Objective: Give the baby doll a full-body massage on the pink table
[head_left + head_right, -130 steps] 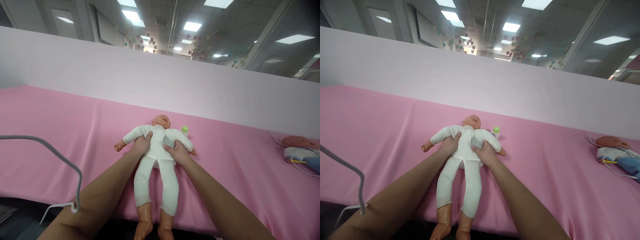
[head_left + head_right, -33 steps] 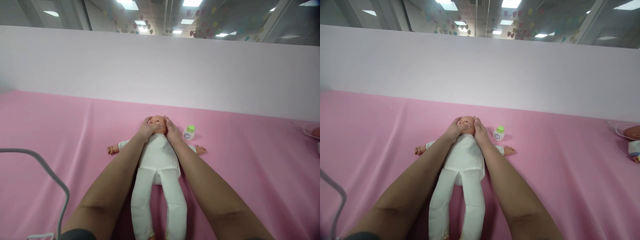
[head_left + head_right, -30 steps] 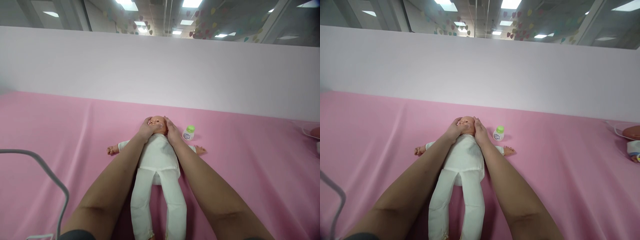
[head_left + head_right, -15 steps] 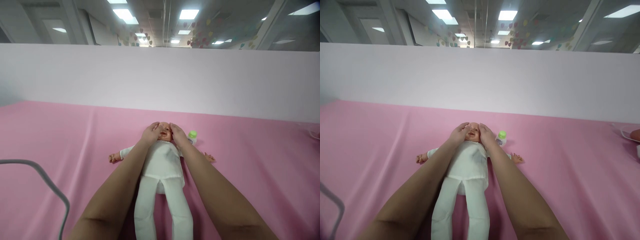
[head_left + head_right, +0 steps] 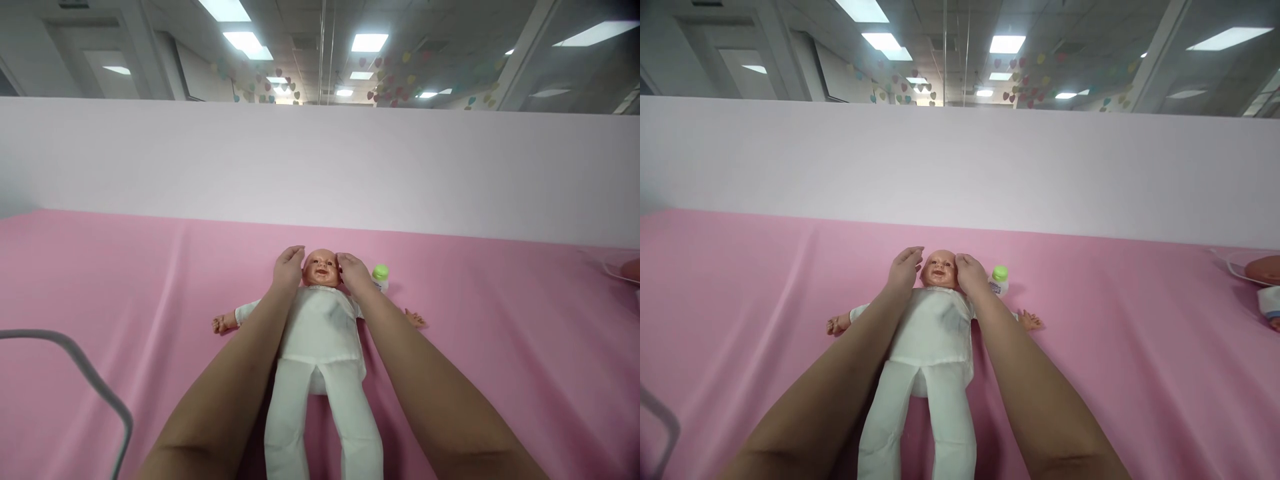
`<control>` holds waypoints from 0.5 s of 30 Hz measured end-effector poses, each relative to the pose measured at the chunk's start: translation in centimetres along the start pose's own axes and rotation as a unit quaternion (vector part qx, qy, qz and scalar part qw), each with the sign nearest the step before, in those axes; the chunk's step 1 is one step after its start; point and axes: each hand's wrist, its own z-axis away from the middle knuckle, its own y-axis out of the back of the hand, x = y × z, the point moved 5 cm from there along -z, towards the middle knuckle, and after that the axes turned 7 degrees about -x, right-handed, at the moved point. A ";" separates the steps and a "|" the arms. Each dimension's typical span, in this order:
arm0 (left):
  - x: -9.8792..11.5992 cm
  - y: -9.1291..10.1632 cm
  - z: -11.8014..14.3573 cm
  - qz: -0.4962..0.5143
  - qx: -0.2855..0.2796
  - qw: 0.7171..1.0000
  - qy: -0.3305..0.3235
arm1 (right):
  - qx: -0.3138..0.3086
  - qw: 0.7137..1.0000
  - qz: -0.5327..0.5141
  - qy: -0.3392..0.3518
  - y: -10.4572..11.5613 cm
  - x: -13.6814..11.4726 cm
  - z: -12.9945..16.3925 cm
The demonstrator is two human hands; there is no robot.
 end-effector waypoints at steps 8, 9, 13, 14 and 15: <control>-1.0 -1.5 0.5 0.003 -0.046 0.999 0.025 | -0.035 0.995 -0.093 -0.012 -1.6 -0.9 0.5; -1.2 -1.5 0.4 -0.002 -0.048 0.999 0.025 | -0.033 0.995 -0.091 -0.009 -1.7 -0.9 0.5; -1.6 -1.6 0.5 -0.021 -0.059 0.998 0.009 | -0.005 0.999 -0.035 -0.002 -1.7 -1.0 0.9; -1.6 -1.6 0.6 -0.029 -0.059 0.998 0.004 | 0.002 1.000 -0.021 -0.002 -1.7 -1.0 1.0; -1.6 -1.7 0.7 -0.040 -0.058 0.997 -0.001 | 0.009 1.000 -0.010 -0.003 -1.7 -1.0 1.1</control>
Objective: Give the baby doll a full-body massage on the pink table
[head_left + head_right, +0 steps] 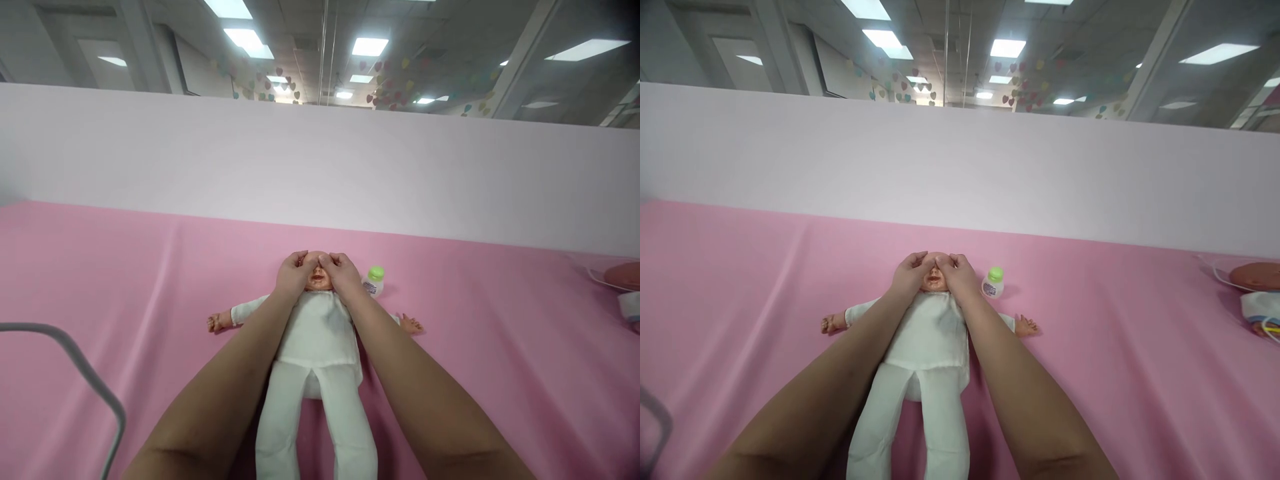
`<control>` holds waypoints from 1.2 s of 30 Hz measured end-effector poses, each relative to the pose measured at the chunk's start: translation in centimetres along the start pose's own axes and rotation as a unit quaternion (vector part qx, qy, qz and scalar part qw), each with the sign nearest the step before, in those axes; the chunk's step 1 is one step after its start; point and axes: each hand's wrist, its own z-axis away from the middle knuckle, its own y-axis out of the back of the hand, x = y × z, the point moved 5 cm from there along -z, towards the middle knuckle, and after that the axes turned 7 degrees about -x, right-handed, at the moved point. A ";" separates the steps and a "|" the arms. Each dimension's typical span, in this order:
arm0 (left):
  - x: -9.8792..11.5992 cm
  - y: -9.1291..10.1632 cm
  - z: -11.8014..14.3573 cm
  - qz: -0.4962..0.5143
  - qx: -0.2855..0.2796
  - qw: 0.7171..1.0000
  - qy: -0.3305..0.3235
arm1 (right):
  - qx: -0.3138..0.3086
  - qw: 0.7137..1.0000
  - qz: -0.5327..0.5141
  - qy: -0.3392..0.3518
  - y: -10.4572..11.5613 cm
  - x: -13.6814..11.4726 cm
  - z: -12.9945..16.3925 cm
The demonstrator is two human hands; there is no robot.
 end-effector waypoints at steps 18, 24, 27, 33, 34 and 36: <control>-2.5 0.4 -1.0 0.183 0.007 0.982 0.045 | 0.002 0.978 -0.204 -0.053 -0.9 1.2 -0.3; -1.3 0.1 -0.1 0.121 0.001 0.993 0.008 | -0.020 0.990 -0.136 -0.021 -0.6 0.7 0.2; -1.1 0.0 0.1 0.079 0.001 0.997 -0.007 | -0.008 0.994 -0.104 -0.020 -0.4 0.7 0.2; -1.2 0.0 -0.4 0.047 0.025 0.998 -0.016 | -0.002 0.995 -0.097 -0.018 -0.5 0.8 -0.1; -1.3 0.0 -0.5 0.048 0.028 0.998 -0.016 | -0.004 0.994 -0.107 -0.020 -0.6 0.8 -0.1; -1.5 0.1 -0.7 0.066 0.027 0.997 -0.013 | -0.012 0.990 -0.140 -0.030 -0.8 0.8 -0.2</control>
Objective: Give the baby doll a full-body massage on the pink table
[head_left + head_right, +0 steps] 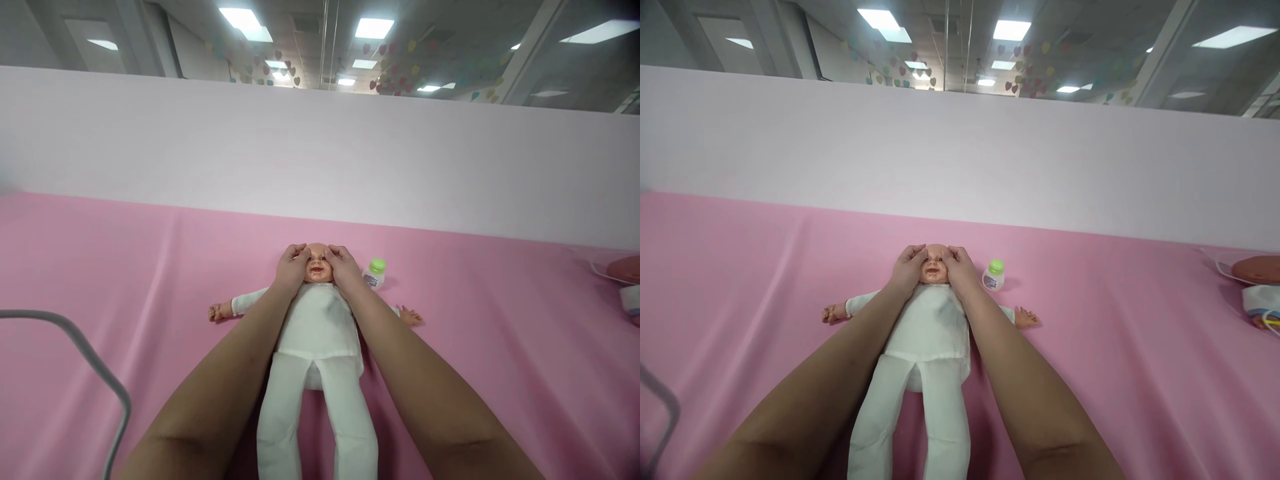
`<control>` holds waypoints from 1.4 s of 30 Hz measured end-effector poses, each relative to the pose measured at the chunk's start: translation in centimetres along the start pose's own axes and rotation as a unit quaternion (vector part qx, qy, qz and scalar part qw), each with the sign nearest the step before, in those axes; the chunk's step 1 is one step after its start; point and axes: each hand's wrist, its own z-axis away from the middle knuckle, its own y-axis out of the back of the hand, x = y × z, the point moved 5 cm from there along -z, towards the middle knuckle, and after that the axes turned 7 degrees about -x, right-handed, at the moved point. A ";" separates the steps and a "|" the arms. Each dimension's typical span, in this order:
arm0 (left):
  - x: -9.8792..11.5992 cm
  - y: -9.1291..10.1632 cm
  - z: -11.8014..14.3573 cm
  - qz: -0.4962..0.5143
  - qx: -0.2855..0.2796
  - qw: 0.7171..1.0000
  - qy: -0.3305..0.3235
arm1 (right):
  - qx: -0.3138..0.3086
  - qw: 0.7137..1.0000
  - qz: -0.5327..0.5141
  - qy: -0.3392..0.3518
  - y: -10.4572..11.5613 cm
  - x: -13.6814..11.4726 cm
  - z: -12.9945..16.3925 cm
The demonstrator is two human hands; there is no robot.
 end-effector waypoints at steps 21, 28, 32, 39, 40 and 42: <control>0.2 -0.1 0.6 -0.018 -0.025 0.999 0.009 | -0.003 1.000 0.002 0.002 0.4 0.0 0.3; -0.2 -0.4 0.0 0.023 -0.027 0.999 0.006 | 0.003 0.995 -0.101 -0.019 0.1 -0.2 0.5; -0.8 0.0 -0.1 0.076 -0.028 0.996 0.032 | 0.002 0.991 -0.127 -0.049 0.5 0.2 0.5; -0.8 0.0 0.2 0.126 -0.050 0.990 0.045 | -0.020 0.988 -0.140 -0.061 0.4 -0.1 0.9; -0.7 0.0 0.3 0.123 -0.055 0.990 0.040 | -0.021 0.987 -0.150 -0.059 0.2 -0.2 1.0; -0.5 -0.1 0.4 0.099 -0.059 0.993 0.026 | -0.023 0.987 -0.153 -0.045 0.0 -0.4 1.1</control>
